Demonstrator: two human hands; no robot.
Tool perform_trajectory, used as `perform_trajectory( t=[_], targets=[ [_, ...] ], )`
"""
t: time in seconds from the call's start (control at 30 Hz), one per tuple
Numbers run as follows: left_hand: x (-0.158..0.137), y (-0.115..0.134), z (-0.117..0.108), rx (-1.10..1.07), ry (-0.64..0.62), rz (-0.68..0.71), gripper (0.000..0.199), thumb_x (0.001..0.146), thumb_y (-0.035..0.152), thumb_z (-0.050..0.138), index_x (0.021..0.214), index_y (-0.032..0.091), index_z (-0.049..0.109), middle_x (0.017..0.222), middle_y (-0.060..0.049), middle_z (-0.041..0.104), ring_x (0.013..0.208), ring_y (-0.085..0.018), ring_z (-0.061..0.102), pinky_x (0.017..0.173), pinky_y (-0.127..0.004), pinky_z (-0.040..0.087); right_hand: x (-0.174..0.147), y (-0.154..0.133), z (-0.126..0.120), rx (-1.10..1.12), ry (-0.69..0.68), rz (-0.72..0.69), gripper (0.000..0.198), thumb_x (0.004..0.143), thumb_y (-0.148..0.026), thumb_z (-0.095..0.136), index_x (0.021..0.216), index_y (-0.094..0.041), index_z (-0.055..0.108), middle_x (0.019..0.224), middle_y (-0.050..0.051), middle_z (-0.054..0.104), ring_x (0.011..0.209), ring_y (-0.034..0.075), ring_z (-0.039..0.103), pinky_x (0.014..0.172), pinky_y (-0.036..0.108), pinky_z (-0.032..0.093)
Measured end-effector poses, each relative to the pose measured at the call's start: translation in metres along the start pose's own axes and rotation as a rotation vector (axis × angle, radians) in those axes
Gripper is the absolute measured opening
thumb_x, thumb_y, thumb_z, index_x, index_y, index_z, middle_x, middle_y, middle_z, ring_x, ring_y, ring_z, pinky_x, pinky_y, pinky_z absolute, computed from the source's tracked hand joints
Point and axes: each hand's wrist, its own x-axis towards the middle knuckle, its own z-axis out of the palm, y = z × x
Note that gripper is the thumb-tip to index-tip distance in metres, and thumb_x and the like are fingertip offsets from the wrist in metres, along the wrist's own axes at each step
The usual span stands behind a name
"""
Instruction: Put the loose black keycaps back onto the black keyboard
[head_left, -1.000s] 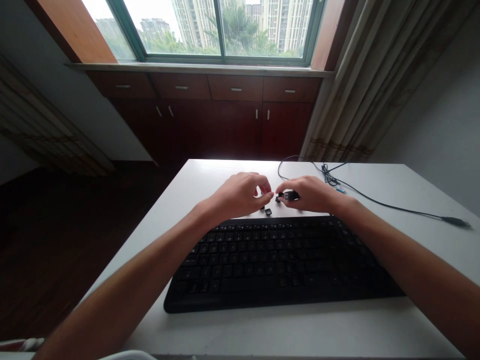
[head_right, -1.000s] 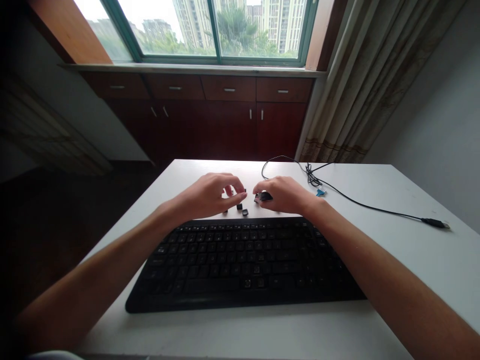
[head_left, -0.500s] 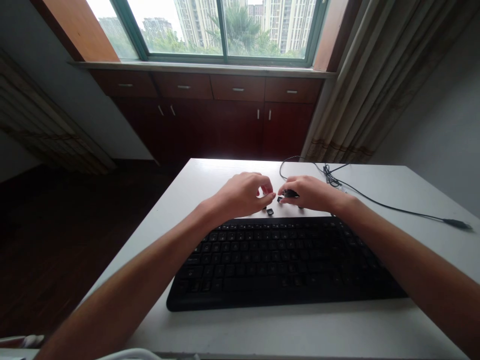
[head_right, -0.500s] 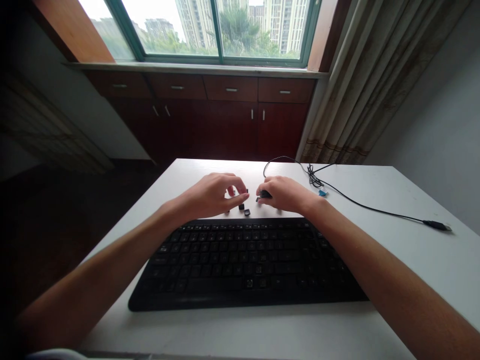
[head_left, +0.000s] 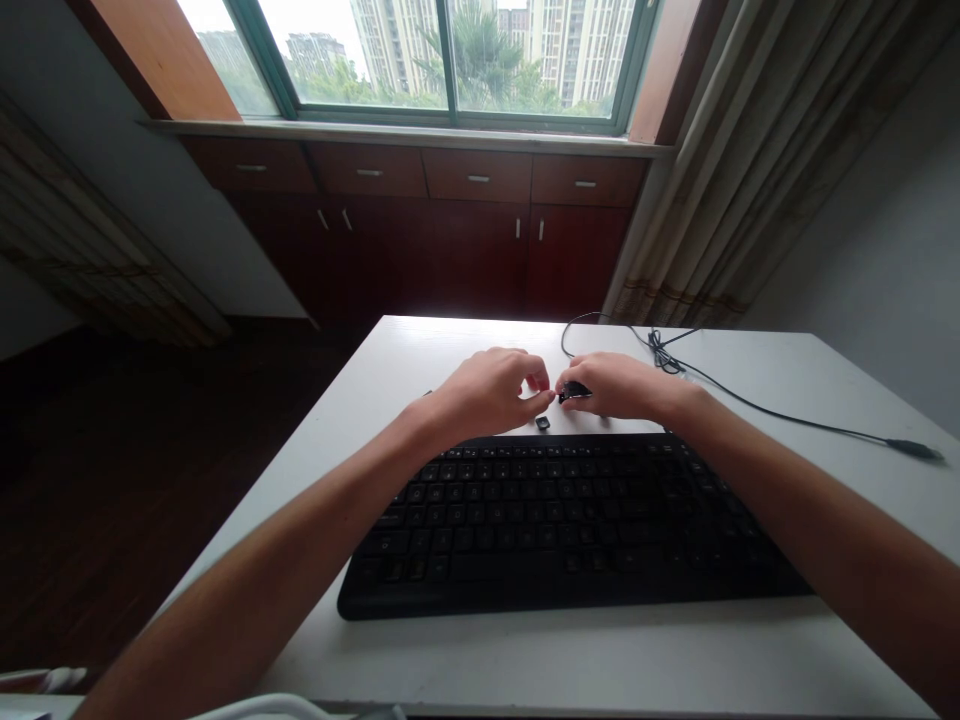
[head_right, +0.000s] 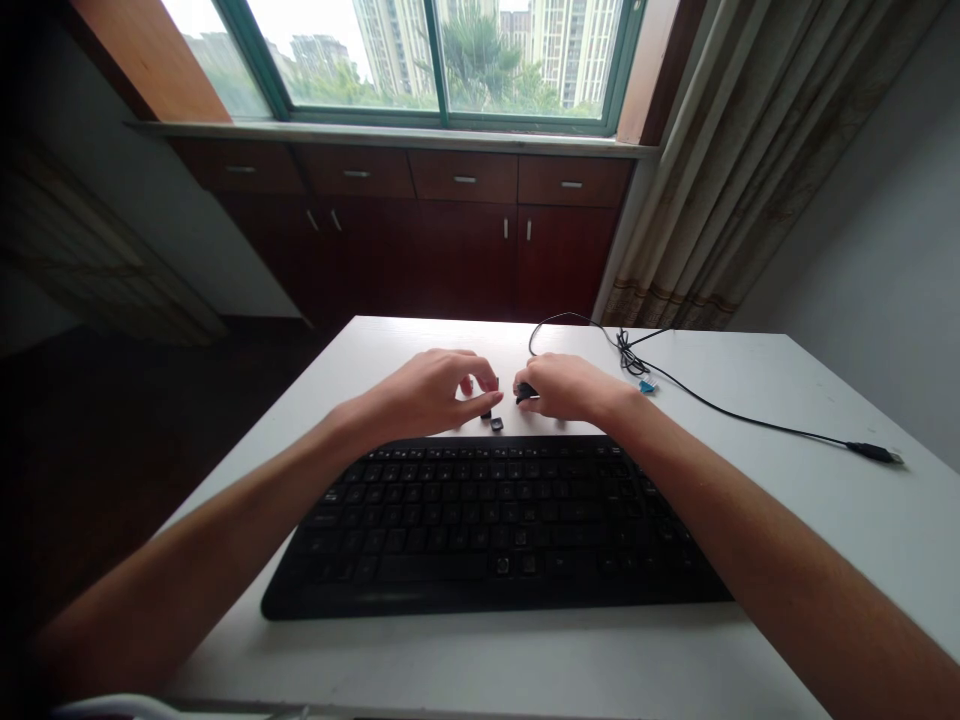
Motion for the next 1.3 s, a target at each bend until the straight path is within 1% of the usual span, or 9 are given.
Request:
perform_trajectory(
  t=[0.13,0.3,0.43,0.6,0.83,0.93,1.07,1.17,1.3],
  targets=[
    [0.000,-0.001,0.003,-0.042,0.003,0.012,0.019,0.092,0.035,0.065,0.101,0.021,0.074,0.097,-0.004,0.075,0.085,-0.020,0.070,0.068,-0.029,0.050,-0.015,-0.001,-0.004,0.096,0.083,0.033,0.029,0.093,-0.042,0.066,0.112,-0.024,0.077,0.103,0.007,0.076,0.087,0.022,0.068,0.074,0.031,0.048],
    [-0.002,0.012,0.013,-0.104,0.081,0.131,0.026,0.089,0.030,0.072,0.113,0.020,0.069,0.109,-0.005,0.071,0.085,-0.017,0.069,0.070,-0.028,0.052,-0.052,-0.005,-0.012,0.597,0.147,0.137,0.048,0.088,-0.059,0.069,0.115,-0.020,0.075,0.080,0.002,0.072,0.069,0.018,0.064,0.062,0.028,0.047],
    [-0.003,0.037,0.023,-0.112,0.182,0.238,0.025,0.090,0.029,0.074,0.112,0.019,0.066,0.109,-0.005,0.071,0.085,-0.015,0.068,0.072,-0.027,0.054,-0.080,-0.009,-0.013,0.713,0.193,0.193,0.049,0.083,-0.060,0.073,0.108,-0.019,0.078,0.071,0.000,0.063,0.060,0.013,0.051,0.054,0.026,0.039],
    [-0.001,0.060,0.032,-0.099,0.274,0.390,0.012,0.100,0.026,0.062,0.105,0.017,0.070,0.107,-0.008,0.070,0.089,-0.015,0.067,0.078,-0.028,0.055,-0.103,-0.005,-0.010,0.808,0.213,0.167,0.043,0.083,-0.054,0.076,0.108,-0.019,0.078,0.069,-0.002,0.058,0.059,0.012,0.046,0.053,0.026,0.035],
    [-0.002,0.076,0.043,-0.171,0.319,0.283,0.015,0.096,0.026,0.070,0.109,0.021,0.076,0.098,-0.005,0.069,0.084,-0.014,0.066,0.075,-0.027,0.055,-0.129,0.020,-0.008,0.782,0.146,0.098,0.047,0.090,-0.051,0.072,0.127,-0.022,0.072,0.064,-0.005,0.050,0.056,0.012,0.043,0.050,0.026,0.035],
    [-0.002,0.082,0.049,-0.237,0.266,0.212,0.018,0.096,0.023,0.068,0.113,0.021,0.075,0.103,-0.004,0.072,0.084,-0.012,0.068,0.077,-0.026,0.056,-0.138,0.029,-0.008,0.644,0.232,0.039,0.038,0.094,-0.046,0.067,0.124,-0.024,0.074,0.086,0.003,0.070,0.072,0.017,0.060,0.064,0.030,0.049],
    [0.001,0.089,0.057,-0.286,0.188,0.167,0.021,0.095,0.019,0.067,0.115,0.021,0.074,0.104,-0.002,0.075,0.084,-0.011,0.070,0.078,-0.024,0.055,-0.148,0.038,-0.001,0.531,0.374,0.035,0.030,0.096,-0.038,0.067,0.122,-0.025,0.073,0.113,0.006,0.075,0.097,0.021,0.069,0.087,0.035,0.055],
    [0.006,0.093,0.064,-0.330,0.155,0.152,0.023,0.093,0.019,0.072,0.116,0.022,0.075,0.097,-0.001,0.076,0.083,-0.011,0.071,0.077,-0.022,0.055,-0.155,0.044,0.008,0.501,0.425,0.064,0.028,0.094,-0.038,0.070,0.119,-0.024,0.072,0.109,0.005,0.076,0.092,0.020,0.071,0.084,0.034,0.057],
    [0.007,0.095,0.074,-0.372,0.193,0.146,0.020,0.088,0.021,0.079,0.108,0.022,0.077,0.090,0.001,0.076,0.080,-0.011,0.071,0.075,-0.021,0.055,-0.162,0.043,0.016,0.467,0.387,-0.059,0.023,0.095,-0.037,0.070,0.114,-0.025,0.072,0.104,0.004,0.075,0.091,0.020,0.070,0.080,0.033,0.057]
  ],
)
